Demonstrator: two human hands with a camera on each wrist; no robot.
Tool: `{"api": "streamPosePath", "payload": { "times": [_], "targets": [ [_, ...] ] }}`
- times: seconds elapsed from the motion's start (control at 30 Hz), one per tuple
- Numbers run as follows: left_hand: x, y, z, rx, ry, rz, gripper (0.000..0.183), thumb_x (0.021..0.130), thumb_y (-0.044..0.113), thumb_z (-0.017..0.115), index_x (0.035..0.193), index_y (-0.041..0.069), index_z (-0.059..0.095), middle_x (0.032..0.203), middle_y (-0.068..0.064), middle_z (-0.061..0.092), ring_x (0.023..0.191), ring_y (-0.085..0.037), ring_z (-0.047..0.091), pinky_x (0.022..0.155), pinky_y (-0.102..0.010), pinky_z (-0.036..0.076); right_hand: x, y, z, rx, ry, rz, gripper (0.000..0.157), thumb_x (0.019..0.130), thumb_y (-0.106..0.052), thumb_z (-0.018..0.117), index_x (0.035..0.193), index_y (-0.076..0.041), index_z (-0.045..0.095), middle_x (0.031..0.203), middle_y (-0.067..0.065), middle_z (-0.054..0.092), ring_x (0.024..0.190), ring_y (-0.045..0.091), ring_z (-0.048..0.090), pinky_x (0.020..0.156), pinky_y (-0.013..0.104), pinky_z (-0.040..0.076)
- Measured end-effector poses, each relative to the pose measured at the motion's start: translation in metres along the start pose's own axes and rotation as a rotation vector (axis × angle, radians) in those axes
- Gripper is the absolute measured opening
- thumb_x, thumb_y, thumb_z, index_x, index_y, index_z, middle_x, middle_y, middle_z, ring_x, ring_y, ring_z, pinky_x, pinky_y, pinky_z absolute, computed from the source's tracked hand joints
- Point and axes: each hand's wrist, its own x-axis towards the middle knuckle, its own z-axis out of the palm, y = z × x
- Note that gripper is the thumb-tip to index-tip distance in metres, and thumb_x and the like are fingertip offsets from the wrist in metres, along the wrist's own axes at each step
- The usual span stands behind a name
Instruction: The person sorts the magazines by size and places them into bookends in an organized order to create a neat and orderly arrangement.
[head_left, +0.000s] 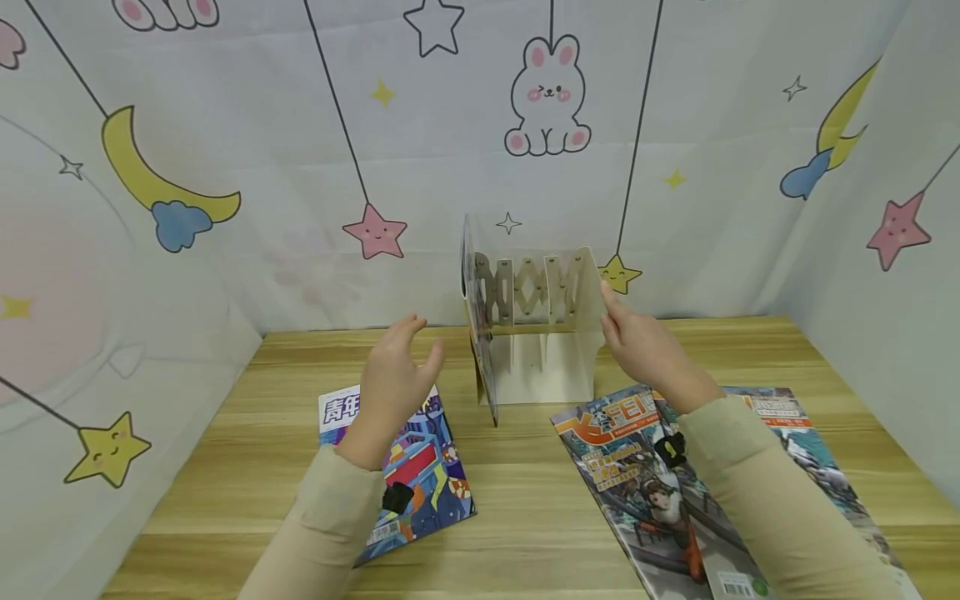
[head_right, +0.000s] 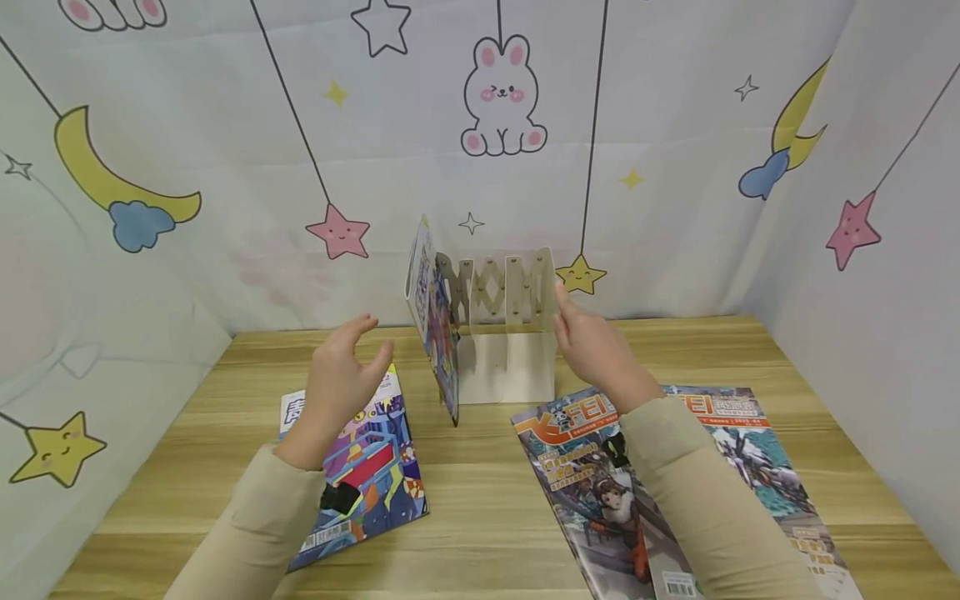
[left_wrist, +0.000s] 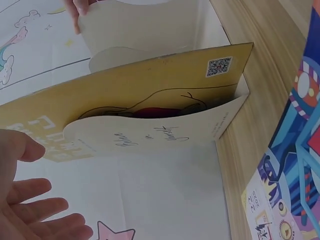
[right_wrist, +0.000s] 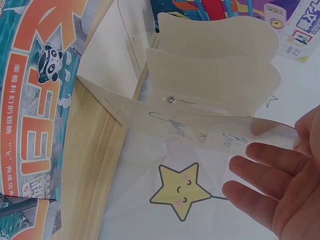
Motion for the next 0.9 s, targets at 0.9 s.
{"api": "streamPosePath", "payload": {
  "times": [0.9],
  "targets": [
    [-0.005, -0.034, -0.013, 0.069, -0.263, -0.164, 0.057, 0.09, 0.024, 0.062, 0.137, -0.002, 0.044, 0.139, -0.023, 0.047, 0.129, -0.04, 0.043, 0.107, -0.051, 0.036, 0.0, 0.001, 0.001, 0.0, 0.004, -0.011, 0.057, 0.105, -0.032, 0.026, 0.153, -0.015, 0.001, 0.061, 0.006, 0.05, 0.041, 0.015, 0.036, 0.046, 0.03, 0.034]
  ]
}}
